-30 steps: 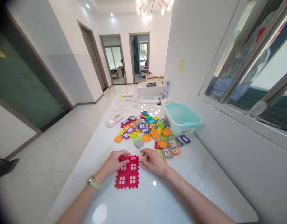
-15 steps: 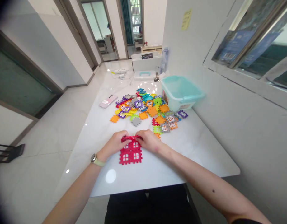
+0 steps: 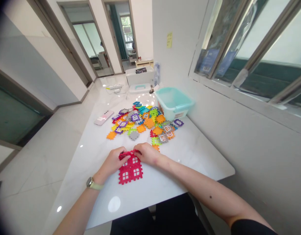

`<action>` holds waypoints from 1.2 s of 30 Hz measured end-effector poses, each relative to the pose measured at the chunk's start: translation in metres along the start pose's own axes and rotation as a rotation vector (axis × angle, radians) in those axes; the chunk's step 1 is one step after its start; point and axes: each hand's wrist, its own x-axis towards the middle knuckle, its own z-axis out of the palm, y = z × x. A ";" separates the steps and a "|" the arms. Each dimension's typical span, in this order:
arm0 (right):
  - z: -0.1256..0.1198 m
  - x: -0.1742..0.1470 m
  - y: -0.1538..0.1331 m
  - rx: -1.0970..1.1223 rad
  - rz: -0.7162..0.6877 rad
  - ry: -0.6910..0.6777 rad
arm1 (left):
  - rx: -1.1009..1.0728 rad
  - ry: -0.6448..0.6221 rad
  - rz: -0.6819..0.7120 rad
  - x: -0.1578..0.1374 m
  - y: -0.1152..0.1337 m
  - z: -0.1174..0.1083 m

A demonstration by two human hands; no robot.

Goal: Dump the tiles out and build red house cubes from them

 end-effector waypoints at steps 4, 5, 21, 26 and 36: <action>-0.014 0.000 0.002 0.107 -0.040 0.002 | -0.034 -0.020 0.019 0.001 -0.004 -0.003; -0.020 0.000 0.005 0.120 -0.041 0.031 | -0.052 -0.018 0.012 0.001 -0.006 -0.005; -0.068 -0.005 0.056 -0.416 0.243 0.098 | -0.122 0.153 -0.042 -0.001 -0.030 -0.026; -0.069 -0.006 0.050 -0.250 0.118 0.030 | -0.139 0.134 -0.074 -0.002 -0.030 -0.030; -0.060 -0.003 0.045 -0.369 0.153 0.008 | -0.144 0.266 -0.126 0.001 -0.042 -0.033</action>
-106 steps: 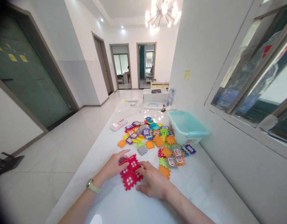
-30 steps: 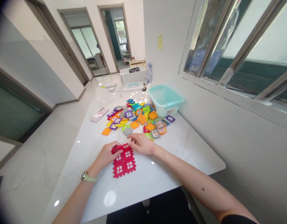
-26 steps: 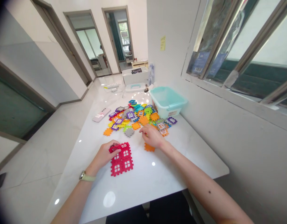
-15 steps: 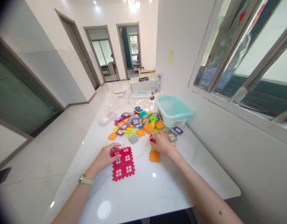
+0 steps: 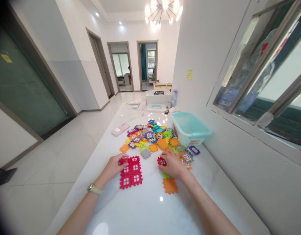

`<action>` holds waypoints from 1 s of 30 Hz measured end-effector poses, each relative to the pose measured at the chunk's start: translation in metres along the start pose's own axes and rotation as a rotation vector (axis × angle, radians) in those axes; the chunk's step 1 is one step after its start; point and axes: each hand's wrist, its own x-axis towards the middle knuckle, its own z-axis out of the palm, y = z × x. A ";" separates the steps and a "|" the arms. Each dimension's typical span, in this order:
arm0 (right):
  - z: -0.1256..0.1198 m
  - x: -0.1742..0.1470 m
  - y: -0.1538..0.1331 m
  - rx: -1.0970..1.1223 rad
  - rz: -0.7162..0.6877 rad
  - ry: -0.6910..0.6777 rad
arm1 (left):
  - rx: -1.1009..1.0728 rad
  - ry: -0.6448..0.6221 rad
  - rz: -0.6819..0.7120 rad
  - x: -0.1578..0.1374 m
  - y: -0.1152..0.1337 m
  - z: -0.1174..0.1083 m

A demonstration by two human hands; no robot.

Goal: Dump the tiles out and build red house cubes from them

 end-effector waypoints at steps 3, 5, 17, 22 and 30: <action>0.000 0.001 -0.003 -0.071 0.046 -0.007 | 0.016 0.020 0.005 0.000 -0.001 0.000; 0.002 0.002 -0.004 -0.113 0.077 0.003 | 0.030 0.022 0.009 0.000 -0.001 0.000; -0.005 0.003 0.000 0.156 -0.001 0.396 | 0.048 0.009 -0.029 -0.001 -0.004 -0.001; 0.002 -0.001 -0.019 0.443 0.057 0.334 | -0.011 -0.094 -0.022 -0.004 0.006 0.005; 0.024 0.000 -0.042 0.541 0.060 0.193 | 0.021 -0.188 0.031 -0.010 0.032 0.010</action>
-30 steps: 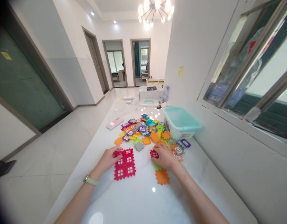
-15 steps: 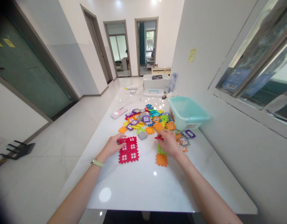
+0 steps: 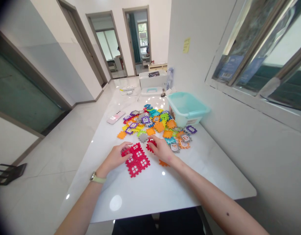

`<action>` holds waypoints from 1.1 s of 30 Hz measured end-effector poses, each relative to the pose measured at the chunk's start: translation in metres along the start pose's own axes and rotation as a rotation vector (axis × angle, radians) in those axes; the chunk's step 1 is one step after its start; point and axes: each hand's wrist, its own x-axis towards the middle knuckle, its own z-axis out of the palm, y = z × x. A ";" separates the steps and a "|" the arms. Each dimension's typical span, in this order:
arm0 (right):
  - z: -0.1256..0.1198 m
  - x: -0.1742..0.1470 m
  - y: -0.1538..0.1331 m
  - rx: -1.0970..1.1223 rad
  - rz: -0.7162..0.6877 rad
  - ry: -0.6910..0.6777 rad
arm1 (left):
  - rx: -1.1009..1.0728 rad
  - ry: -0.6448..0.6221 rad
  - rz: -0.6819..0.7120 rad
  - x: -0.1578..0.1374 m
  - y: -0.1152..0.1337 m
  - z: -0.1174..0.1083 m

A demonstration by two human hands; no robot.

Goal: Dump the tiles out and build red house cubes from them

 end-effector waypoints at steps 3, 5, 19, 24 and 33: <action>0.003 0.000 0.000 -0.025 -0.018 -0.016 | 0.023 0.034 -0.026 -0.001 0.006 0.005; 0.006 -0.001 0.001 -0.072 -0.042 -0.026 | 0.029 0.051 -0.039 -0.002 0.012 0.009; 0.017 -0.007 -0.010 -0.300 -0.061 -0.100 | 0.118 0.127 -0.052 -0.004 0.021 0.033; 0.019 -0.009 -0.011 -0.357 -0.068 -0.134 | 0.153 0.141 -0.082 -0.004 0.021 0.036; 0.022 -0.008 -0.012 -0.343 -0.121 -0.161 | 0.207 0.181 -0.166 -0.005 0.024 0.041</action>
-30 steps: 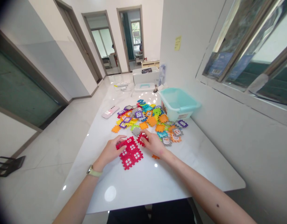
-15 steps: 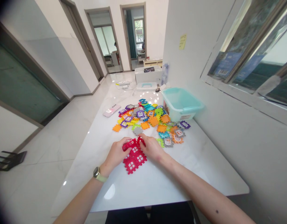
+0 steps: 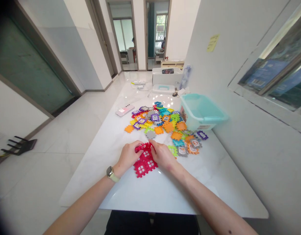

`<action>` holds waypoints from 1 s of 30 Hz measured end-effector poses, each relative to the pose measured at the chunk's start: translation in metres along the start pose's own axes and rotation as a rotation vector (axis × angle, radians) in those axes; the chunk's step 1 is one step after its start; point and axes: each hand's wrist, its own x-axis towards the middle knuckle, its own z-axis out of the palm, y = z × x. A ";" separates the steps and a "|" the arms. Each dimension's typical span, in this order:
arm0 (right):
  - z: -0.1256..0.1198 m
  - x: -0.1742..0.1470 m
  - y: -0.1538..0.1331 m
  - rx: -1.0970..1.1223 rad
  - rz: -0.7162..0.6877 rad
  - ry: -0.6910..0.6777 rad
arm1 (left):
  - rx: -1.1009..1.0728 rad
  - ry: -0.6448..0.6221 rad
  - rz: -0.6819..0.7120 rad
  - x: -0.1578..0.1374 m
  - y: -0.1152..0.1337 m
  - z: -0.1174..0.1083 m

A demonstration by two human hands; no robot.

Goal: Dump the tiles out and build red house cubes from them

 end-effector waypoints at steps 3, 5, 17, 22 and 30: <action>0.001 0.000 -0.003 -0.001 -0.019 -0.003 | 0.011 0.015 -0.013 -0.001 0.002 0.000; 0.003 0.000 -0.005 -0.017 -0.019 0.005 | 0.011 0.022 -0.027 -0.002 0.003 0.000; 0.013 -0.004 -0.003 -0.097 -0.051 0.032 | 0.031 0.058 -0.032 -0.003 0.000 0.004; 0.017 -0.004 -0.003 -0.152 -0.088 0.034 | 0.036 0.046 -0.038 -0.004 0.003 0.001; 0.021 -0.004 0.000 -0.164 -0.106 0.059 | -0.012 0.067 -0.033 -0.004 0.004 0.002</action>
